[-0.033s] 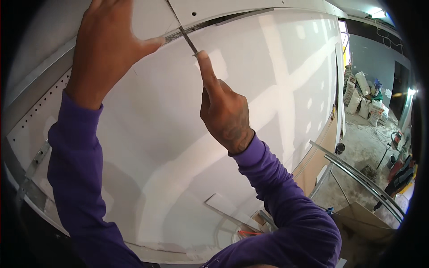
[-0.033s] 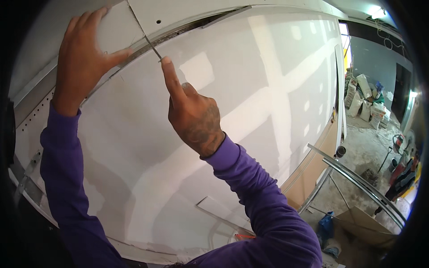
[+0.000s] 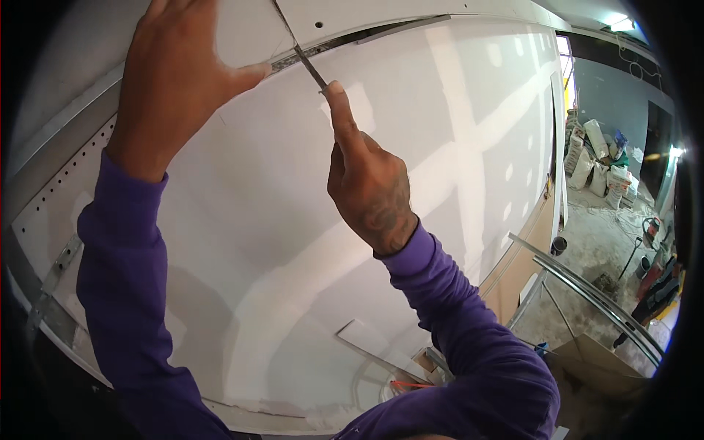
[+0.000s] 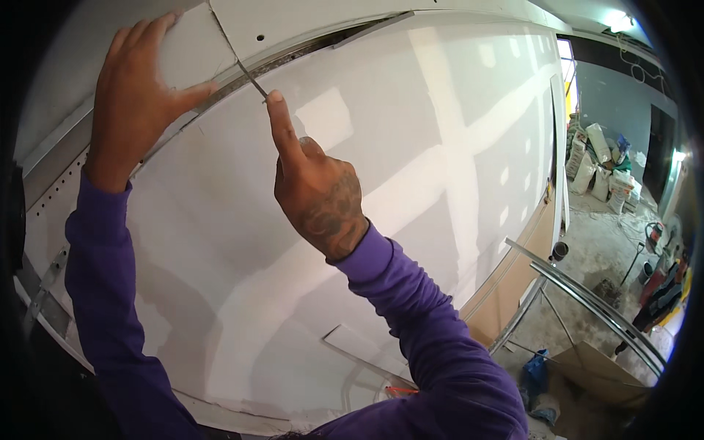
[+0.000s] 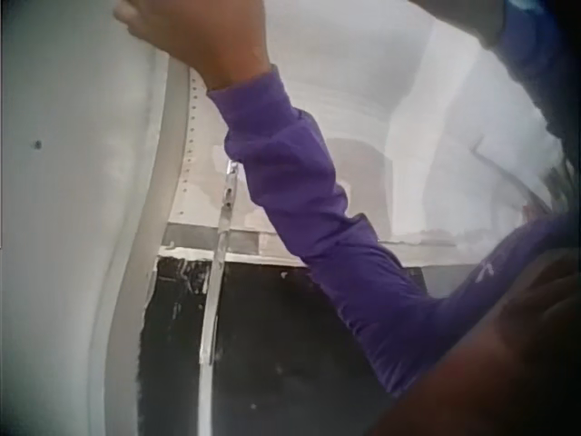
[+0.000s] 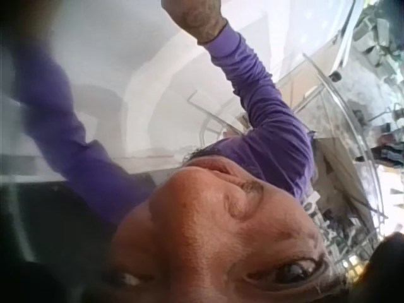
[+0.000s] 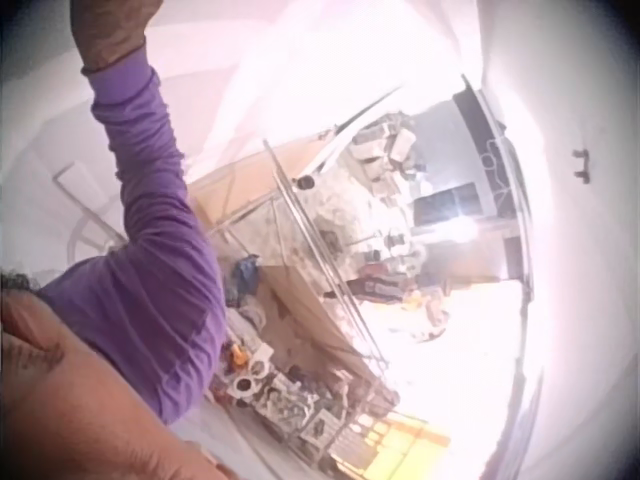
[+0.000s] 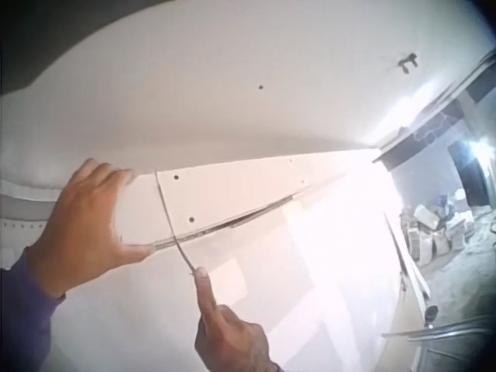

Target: Fastening a sheet of drywall to a curved metal frame using a power drill and then trimming the excess edge with a utility knife.

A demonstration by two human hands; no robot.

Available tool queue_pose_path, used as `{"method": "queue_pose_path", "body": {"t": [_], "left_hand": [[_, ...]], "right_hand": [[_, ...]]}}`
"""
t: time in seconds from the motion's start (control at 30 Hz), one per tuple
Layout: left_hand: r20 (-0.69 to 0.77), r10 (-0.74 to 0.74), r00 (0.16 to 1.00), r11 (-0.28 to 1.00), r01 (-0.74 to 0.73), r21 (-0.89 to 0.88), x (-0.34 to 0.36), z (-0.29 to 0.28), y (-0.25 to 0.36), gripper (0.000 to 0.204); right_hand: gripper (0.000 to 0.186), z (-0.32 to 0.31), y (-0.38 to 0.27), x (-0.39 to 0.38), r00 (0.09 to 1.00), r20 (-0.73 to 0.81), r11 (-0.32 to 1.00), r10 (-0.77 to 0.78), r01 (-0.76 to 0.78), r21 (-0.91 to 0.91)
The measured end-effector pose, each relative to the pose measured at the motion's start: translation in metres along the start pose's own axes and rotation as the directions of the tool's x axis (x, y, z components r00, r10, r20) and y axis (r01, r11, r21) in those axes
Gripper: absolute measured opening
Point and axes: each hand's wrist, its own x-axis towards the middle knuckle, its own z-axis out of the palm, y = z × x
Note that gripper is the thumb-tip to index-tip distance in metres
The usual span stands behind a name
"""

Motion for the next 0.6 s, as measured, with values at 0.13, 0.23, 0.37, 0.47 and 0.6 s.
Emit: {"method": "queue_pose_path", "body": {"t": [0.13, 0.23, 0.37, 0.47, 0.6], "left_hand": [[-0.094, 0.094, 0.991, 0.995, -0.092, 0.023, -0.001, 0.005, -0.009, 0.078], [-0.117, 0.105, 0.988, 0.994, -0.109, -0.032, 0.005, -0.001, 0.001, 0.078], [0.024, -0.071, 0.997, 0.991, 0.067, 0.115, 0.004, 0.006, -0.001, 0.080], [-0.019, 0.001, 1.000, 1.000, -0.001, 0.018, 0.001, 0.019, -0.029, 0.079], [-0.087, 0.084, 0.993, 0.993, -0.091, -0.077, 0.005, 0.020, -0.034, 0.073]], "right_hand": [[0.069, 0.000, -0.009, 0.001, 0.999, 0.052, 0.999, 0.010, -0.012, 0.044], [0.070, 0.011, 0.011, 0.006, 0.996, -0.060, 0.997, -0.066, 0.067, 0.026], [0.071, 0.003, -0.007, 0.015, 0.998, -0.030, 0.998, -0.048, 0.049, 0.050], [0.072, -0.003, -0.019, 0.022, 0.999, 0.035, 1.000, -0.005, 0.004, 0.028], [0.071, -0.005, -0.026, 0.027, 0.996, 0.079, 0.999, 0.044, -0.043, -0.013]]}}
